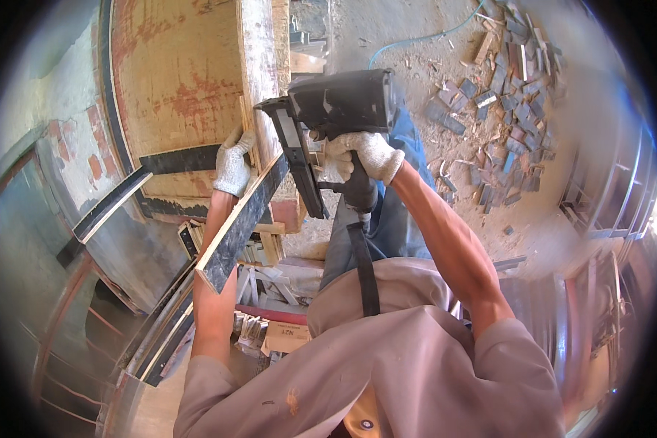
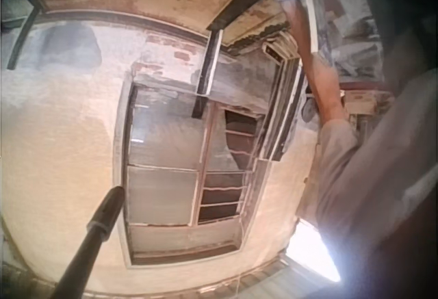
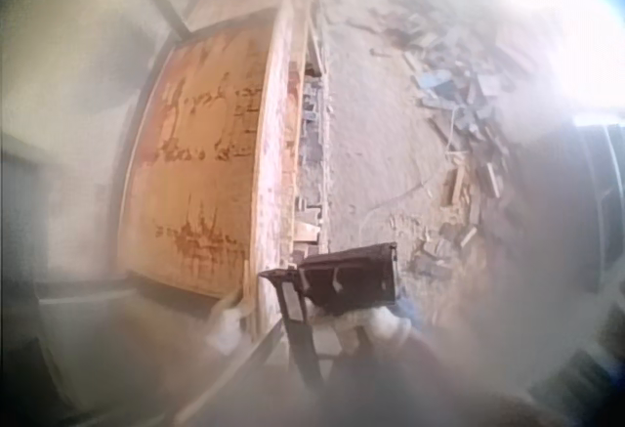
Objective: The person assembles a wooden frame by positioning planks and using a nail gun to fasten them together. They repeatedly pick up pieces, align them, and drive nails into the joints.
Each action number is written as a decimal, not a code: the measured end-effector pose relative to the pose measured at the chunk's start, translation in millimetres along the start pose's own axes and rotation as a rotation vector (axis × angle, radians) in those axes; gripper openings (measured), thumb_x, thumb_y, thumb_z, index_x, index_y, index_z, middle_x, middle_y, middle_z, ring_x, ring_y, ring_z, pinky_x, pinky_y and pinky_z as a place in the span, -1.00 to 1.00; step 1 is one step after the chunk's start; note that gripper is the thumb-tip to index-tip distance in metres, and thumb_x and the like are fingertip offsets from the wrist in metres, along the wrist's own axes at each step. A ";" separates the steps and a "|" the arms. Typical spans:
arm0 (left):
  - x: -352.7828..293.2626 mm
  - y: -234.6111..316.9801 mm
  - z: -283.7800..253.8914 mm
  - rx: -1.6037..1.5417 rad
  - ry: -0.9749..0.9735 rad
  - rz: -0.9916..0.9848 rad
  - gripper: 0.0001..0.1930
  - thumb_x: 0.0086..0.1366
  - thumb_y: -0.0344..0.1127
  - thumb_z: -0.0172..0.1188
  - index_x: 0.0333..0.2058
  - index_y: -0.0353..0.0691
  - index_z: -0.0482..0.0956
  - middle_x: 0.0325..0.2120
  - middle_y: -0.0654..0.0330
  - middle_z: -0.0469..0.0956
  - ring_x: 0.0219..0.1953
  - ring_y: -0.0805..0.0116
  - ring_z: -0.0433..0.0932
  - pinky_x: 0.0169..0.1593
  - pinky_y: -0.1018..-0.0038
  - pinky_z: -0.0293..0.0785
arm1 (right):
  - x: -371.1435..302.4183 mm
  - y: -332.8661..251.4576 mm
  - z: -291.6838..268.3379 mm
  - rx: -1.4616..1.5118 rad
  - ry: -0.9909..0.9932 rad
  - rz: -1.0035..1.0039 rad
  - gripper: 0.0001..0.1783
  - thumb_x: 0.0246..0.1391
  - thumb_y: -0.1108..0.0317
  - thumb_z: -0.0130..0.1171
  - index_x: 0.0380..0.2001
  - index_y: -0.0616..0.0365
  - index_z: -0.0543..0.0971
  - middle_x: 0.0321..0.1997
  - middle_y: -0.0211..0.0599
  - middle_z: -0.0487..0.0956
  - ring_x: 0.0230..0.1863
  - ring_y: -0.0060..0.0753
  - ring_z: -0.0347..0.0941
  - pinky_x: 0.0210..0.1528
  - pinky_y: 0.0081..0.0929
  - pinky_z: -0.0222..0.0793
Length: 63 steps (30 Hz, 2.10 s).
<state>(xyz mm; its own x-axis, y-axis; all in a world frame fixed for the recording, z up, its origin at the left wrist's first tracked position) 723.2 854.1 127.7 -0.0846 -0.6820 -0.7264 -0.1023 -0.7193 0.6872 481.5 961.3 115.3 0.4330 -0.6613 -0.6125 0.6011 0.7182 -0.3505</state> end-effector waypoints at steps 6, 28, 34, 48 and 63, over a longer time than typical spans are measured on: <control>3.2 -2.5 -3.7 -0.056 0.016 0.045 -0.50 0.36 -0.32 0.34 0.20 -0.42 0.52 0.06 0.12 0.63 0.04 0.42 0.57 0.15 0.51 0.45 | 2.9 11.3 0.9 0.106 -0.020 0.069 -0.63 0.19 0.33 0.07 -0.69 0.05 0.29 -0.65 -0.38 0.26 -0.62 -0.37 0.26 -0.40 -0.33 0.34; -17.4 82.8 44.2 1.663 0.206 0.281 -0.43 0.17 0.26 0.29 -0.39 -0.28 0.66 -0.46 -0.21 0.65 -0.28 -0.23 0.67 -0.18 -0.01 0.56 | 4.6 15.6 15.5 0.268 -0.176 0.033 -0.70 0.20 0.39 0.03 -0.63 0.10 0.34 -0.65 -0.39 0.28 -0.62 -0.41 0.25 -0.44 -0.37 0.32; -27.8 87.9 48.0 1.624 0.204 0.171 -0.37 0.17 0.30 0.23 -0.40 -0.31 0.70 -0.35 -0.27 0.66 -0.19 -0.25 0.67 -0.10 0.03 0.57 | -7.0 22.2 7.3 0.124 -0.039 0.014 -0.70 0.21 0.37 0.04 -0.61 0.15 0.37 -0.64 -0.40 0.30 -0.62 -0.41 0.32 -0.49 -0.38 0.42; -18.0 49.6 30.5 1.772 -0.058 0.011 -0.23 0.18 0.39 0.09 -0.36 -0.41 0.73 -0.40 -0.31 0.63 -0.24 -0.25 0.67 -0.11 0.05 0.58 | -14.1 45.5 1.4 0.055 -0.018 0.121 -0.67 0.17 0.38 0.11 -0.67 0.10 0.36 -0.68 -0.38 0.30 -0.64 -0.39 0.30 -0.46 -0.34 0.36; -35.5 53.9 11.5 1.640 -0.196 -0.073 -0.34 0.15 0.38 0.14 -0.22 -0.14 0.77 -0.21 -0.13 0.70 -0.12 -0.11 0.69 -0.04 0.08 0.58 | -144.1 -216.6 -8.0 -1.671 0.144 -0.833 -0.64 0.01 0.37 0.23 -0.07 0.17 0.67 -0.20 -0.19 0.67 -0.23 -0.11 0.55 -0.09 -0.20 0.47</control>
<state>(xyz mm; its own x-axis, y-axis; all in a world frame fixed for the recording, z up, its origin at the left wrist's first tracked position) 709.3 841.1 190.4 -0.1355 -0.5375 -0.8323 -0.9717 0.2363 0.0056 283.5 902.7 273.8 0.3063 -0.9510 0.0421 -0.6308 -0.2359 -0.7392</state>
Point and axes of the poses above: each hand's wrist, its own x-axis towards the middle knuckle, its own z-axis out of the palm, y = z × x, the point moved 9 cm from there along x, towards the middle knuckle
